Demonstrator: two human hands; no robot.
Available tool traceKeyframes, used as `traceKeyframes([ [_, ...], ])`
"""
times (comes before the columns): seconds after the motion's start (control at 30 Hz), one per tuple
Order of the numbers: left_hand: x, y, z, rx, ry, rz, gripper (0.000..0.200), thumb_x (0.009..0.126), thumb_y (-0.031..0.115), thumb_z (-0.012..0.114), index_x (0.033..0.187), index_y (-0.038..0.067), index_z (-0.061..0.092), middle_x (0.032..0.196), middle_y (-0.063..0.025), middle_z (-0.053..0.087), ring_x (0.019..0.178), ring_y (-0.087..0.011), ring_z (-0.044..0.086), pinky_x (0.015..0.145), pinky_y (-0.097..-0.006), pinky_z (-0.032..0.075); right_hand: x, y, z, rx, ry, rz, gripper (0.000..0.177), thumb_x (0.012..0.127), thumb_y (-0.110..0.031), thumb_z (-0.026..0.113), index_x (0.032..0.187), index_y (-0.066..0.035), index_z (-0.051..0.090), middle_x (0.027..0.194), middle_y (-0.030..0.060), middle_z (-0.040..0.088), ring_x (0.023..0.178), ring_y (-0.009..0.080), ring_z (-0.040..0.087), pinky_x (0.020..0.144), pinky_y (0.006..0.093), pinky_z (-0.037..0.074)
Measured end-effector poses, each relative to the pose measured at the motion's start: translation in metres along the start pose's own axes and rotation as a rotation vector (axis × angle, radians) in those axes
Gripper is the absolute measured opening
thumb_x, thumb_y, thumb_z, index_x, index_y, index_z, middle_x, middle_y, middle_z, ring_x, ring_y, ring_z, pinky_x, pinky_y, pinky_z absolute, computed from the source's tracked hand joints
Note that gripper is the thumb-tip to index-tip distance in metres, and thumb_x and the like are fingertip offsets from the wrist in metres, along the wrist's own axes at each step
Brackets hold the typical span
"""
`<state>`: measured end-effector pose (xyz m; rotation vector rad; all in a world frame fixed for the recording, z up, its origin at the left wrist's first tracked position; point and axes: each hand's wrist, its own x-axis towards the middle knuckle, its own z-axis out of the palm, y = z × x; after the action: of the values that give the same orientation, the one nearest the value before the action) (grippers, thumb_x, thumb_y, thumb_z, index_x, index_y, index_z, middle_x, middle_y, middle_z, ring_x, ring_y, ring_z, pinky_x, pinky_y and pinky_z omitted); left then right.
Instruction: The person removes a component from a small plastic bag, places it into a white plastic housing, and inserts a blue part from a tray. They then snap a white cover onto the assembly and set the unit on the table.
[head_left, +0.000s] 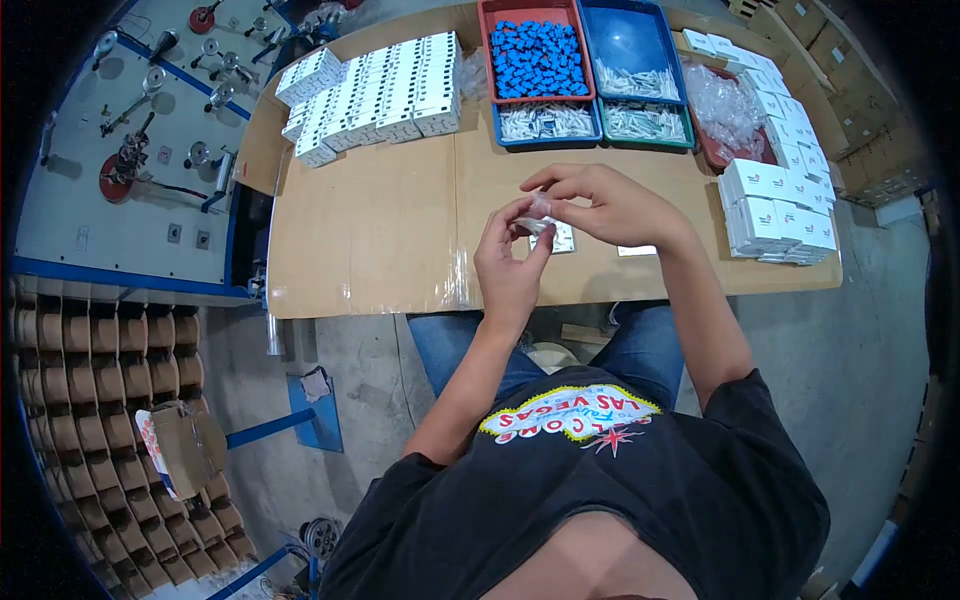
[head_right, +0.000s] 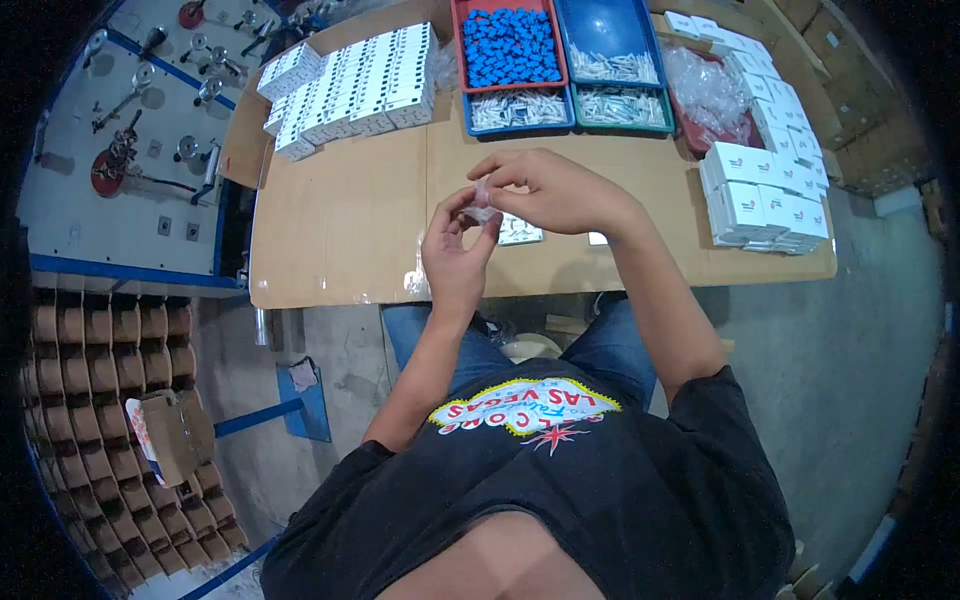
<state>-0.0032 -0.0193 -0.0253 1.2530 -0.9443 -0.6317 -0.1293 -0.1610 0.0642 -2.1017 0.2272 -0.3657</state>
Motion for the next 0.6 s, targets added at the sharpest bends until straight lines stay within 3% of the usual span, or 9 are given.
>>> traceKeyframes([
  [0.1, -0.002, -0.003, 0.003, -0.008, 0.054, 0.031, 0.047, 0.090, -0.009, 0.072, 0.134, -0.003, 0.057, 0.120, -0.0083, 0.066, 0.103, -0.0124, 0.065, 0.089, -0.0261, 0.053, -0.002, 0.007, -0.003, -0.131, 0.035, 0.015, 0.025, 0.102, -0.015, 0.061, 0.107, 0.005, 0.074, 0.125, 0.0177, 0.070, 0.107, 0.0269, 0.069, 0.092, 0.0371, 0.053],
  [0.17, -0.004, -0.003, 0.003, -0.075, 0.053, -0.012, 0.047, 0.091, -0.009, 0.072, 0.135, -0.004, 0.057, 0.122, -0.0082, 0.065, 0.104, -0.0127, 0.064, 0.089, -0.0266, 0.053, -0.003, 0.011, -0.001, -0.068, 0.034, 0.017, 0.033, 0.102, -0.024, 0.061, 0.107, 0.006, 0.073, 0.118, 0.0192, 0.071, 0.104, 0.0290, 0.070, 0.090, 0.0377, 0.054],
  [0.27, -0.005, -0.003, 0.004, -0.078, 0.047, 0.001, 0.048, 0.091, -0.009, 0.071, 0.136, -0.004, 0.056, 0.124, -0.0093, 0.065, 0.107, -0.0138, 0.064, 0.091, -0.0265, 0.053, -0.003, 0.001, 0.000, -0.012, -0.007, 0.106, 0.024, 0.101, -0.017, 0.063, 0.106, 0.005, 0.074, 0.123, 0.0169, 0.070, 0.105, 0.0266, 0.069, 0.091, 0.0370, 0.053],
  [0.5, -0.006, 0.015, 0.004, -0.179, 0.034, 0.025, 0.046, 0.096, -0.006, 0.067, 0.139, -0.005, 0.054, 0.127, -0.0111, 0.065, 0.114, -0.0154, 0.063, 0.099, -0.0284, 0.051, -0.005, 0.000, -0.001, -0.002, -0.020, 0.138, 0.024, 0.097, -0.021, 0.071, 0.102, 0.003, 0.073, 0.120, 0.0147, 0.071, 0.105, 0.0248, 0.068, 0.091, 0.0364, 0.054],
  [0.6, -0.006, 0.018, -0.002, -0.269, 0.073, -0.075, 0.037, 0.100, -0.003, 0.061, 0.137, -0.005, 0.058, 0.128, -0.0125, 0.065, 0.113, -0.0153, 0.064, 0.100, -0.0288, 0.050, -0.006, 0.002, -0.001, -0.045, 0.022, 0.132, 0.025, 0.097, -0.022, 0.071, 0.099, 0.003, 0.072, 0.120, 0.0141, 0.071, 0.102, 0.0240, 0.068, 0.090, 0.0361, 0.054],
])
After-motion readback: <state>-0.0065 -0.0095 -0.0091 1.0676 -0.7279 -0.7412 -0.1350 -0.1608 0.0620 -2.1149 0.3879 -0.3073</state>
